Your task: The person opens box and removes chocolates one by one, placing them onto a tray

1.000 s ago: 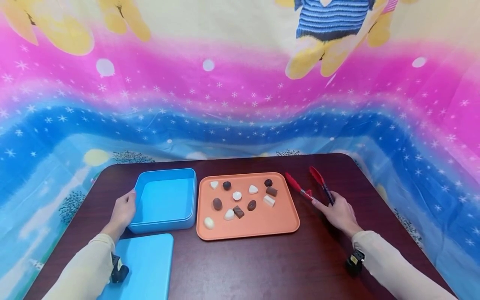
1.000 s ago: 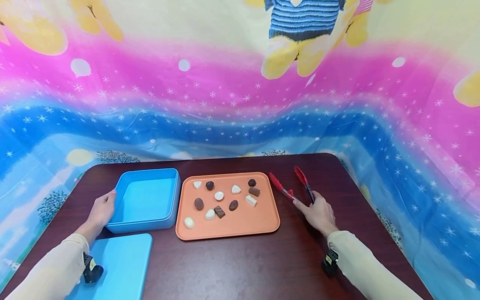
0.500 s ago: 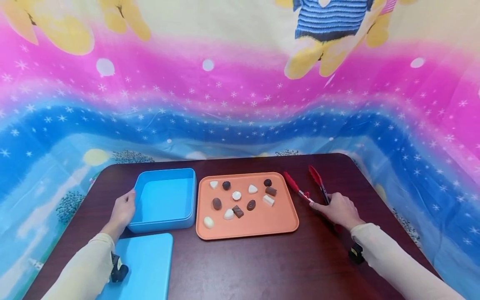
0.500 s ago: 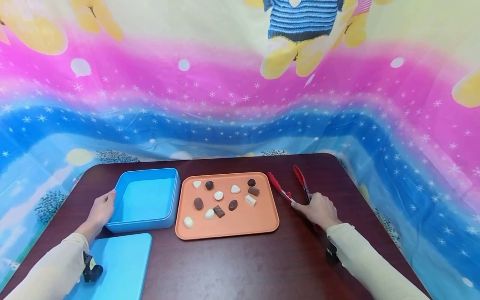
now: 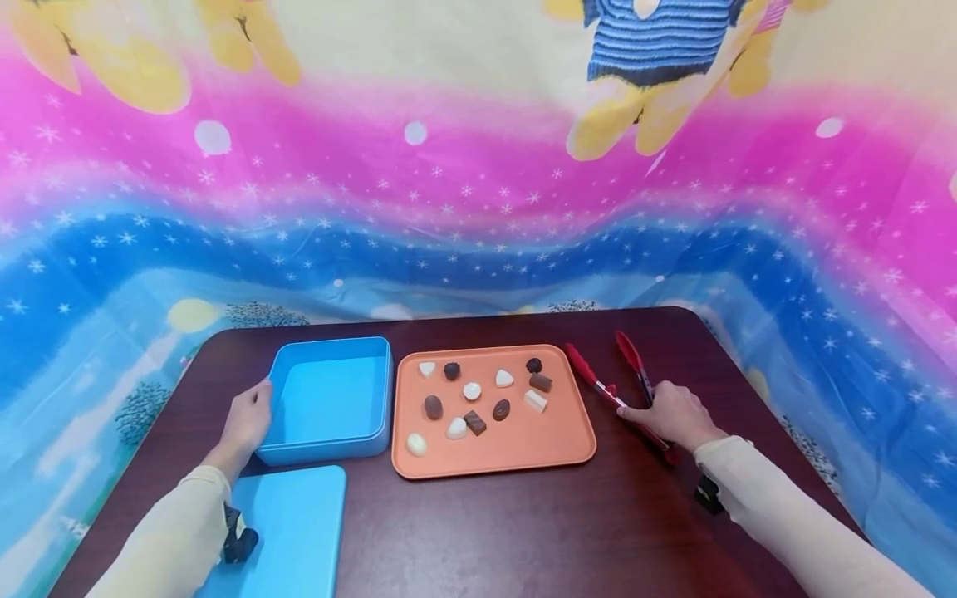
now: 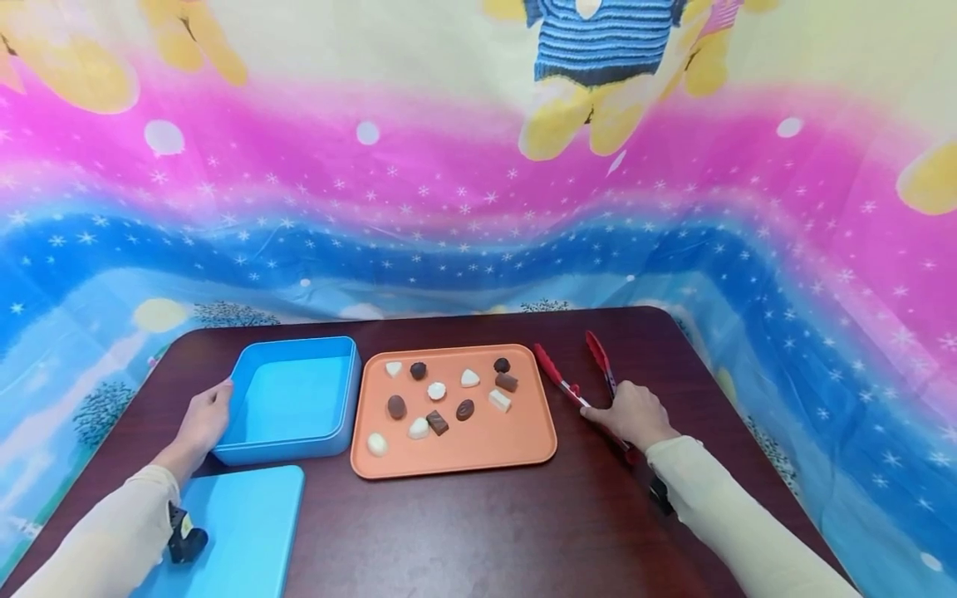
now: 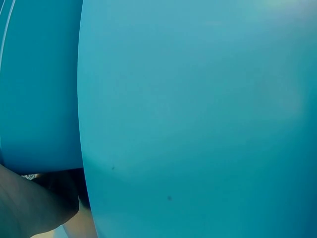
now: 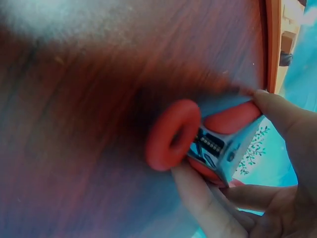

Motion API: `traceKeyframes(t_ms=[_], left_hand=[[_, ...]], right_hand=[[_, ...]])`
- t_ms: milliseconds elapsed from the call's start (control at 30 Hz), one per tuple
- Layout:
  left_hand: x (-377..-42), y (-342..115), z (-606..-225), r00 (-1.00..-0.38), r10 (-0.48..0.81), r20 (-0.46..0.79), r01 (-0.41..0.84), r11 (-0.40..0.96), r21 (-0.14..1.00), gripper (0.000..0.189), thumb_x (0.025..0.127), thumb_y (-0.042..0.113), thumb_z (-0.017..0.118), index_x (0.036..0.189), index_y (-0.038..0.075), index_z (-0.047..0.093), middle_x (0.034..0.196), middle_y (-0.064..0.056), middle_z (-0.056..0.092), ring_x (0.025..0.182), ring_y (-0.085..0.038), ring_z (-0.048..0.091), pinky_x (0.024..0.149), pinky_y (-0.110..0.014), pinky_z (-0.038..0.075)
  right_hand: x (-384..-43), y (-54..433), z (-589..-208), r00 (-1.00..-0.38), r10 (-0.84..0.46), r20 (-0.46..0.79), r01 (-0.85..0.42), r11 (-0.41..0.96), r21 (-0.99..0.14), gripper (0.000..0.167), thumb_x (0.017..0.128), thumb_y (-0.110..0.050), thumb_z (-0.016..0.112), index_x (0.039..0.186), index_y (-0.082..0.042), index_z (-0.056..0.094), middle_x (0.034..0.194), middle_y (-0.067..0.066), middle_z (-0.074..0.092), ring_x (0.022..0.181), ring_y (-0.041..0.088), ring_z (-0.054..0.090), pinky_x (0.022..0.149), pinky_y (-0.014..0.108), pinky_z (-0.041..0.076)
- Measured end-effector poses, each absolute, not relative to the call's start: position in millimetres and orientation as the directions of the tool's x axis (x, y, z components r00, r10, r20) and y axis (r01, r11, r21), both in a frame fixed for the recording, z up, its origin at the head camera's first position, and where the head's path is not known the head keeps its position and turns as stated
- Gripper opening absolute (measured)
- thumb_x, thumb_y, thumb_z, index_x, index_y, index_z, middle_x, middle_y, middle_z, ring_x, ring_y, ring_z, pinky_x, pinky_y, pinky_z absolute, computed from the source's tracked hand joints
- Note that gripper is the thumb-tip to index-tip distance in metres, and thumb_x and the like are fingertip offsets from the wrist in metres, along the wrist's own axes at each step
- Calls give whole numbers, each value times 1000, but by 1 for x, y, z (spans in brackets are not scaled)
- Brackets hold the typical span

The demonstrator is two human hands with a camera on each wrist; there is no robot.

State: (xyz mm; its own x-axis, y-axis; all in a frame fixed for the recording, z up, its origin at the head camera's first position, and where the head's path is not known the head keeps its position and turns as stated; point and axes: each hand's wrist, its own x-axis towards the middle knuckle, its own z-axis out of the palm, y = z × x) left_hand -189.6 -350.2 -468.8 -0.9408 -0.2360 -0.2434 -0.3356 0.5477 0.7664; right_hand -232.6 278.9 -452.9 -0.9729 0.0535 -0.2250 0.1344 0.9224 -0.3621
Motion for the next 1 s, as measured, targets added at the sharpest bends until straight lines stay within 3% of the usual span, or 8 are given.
traceKeyframes(t_ms=[333,1000], left_hand=[[-189,-350,-468,-943,-221,-250,-333,552,765,67,109,43,6,160,-1,6,166,-28,6,154,-51,7,124,-65,14],[-190,-347,-466,-936,-249,-248,-347,539,767,67,109,44,6,160,1,7,167,-27,7,154,-50,8,124,-66,15]], right_hand=[[-234,278,-451,-978,39,-206,102,947,-303,57,78,-57,80,70,-6,55,61,8,52,52,20,51,47,28,41],[-230,279,-451,-978,36,-204,96,952,-292,58,81,-60,76,80,-4,62,62,7,54,54,19,51,48,28,40]])
